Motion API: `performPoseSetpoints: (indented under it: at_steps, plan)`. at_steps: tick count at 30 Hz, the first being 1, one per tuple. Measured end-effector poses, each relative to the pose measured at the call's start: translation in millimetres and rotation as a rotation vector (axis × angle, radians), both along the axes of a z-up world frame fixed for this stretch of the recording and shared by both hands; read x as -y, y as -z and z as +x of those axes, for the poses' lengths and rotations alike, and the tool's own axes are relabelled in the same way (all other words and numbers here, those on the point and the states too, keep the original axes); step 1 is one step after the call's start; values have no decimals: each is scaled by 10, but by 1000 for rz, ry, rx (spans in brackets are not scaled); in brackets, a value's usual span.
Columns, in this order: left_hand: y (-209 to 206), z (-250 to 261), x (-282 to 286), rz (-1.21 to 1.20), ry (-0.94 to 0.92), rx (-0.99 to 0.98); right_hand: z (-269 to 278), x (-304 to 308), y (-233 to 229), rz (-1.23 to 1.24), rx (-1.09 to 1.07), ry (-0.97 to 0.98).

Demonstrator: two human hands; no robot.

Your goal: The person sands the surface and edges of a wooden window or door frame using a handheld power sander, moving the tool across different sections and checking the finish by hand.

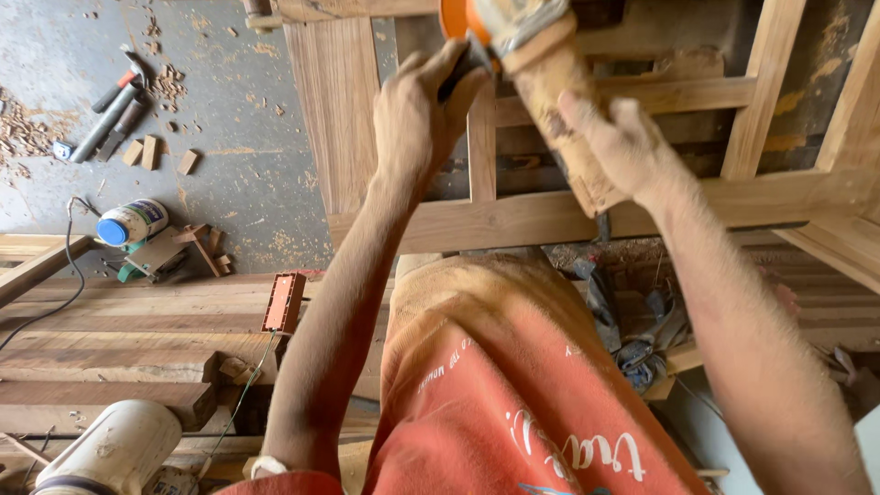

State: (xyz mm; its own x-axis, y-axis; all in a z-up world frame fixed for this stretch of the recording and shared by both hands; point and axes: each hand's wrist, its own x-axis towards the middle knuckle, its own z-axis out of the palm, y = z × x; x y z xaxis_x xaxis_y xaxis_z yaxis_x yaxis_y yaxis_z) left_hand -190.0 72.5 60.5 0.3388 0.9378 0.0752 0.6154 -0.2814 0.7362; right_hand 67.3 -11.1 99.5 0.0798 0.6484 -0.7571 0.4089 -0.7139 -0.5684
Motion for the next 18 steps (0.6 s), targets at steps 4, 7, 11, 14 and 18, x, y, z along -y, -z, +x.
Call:
performPoseSetpoints:
  at_steps: [4, 7, 11, 14, 18]
  plan:
    - [-23, 84, 4, -53, 18, 50, 28, 117, -1, 66, -48, 27]
    - [-161, -9, 295, -168, 29, 53, -24, 457, 15, 26, -25, 9]
    - [-373, -60, 776, -157, 20, 81, -123, 928, -12, 28, -19, 34]
    - [-435, -54, 908, -146, 34, 127, -183, 1087, -54, 15, -69, 40]
    - [-385, 101, 858, -203, 89, 87, -56, 1178, -54, 92, 77, 11]
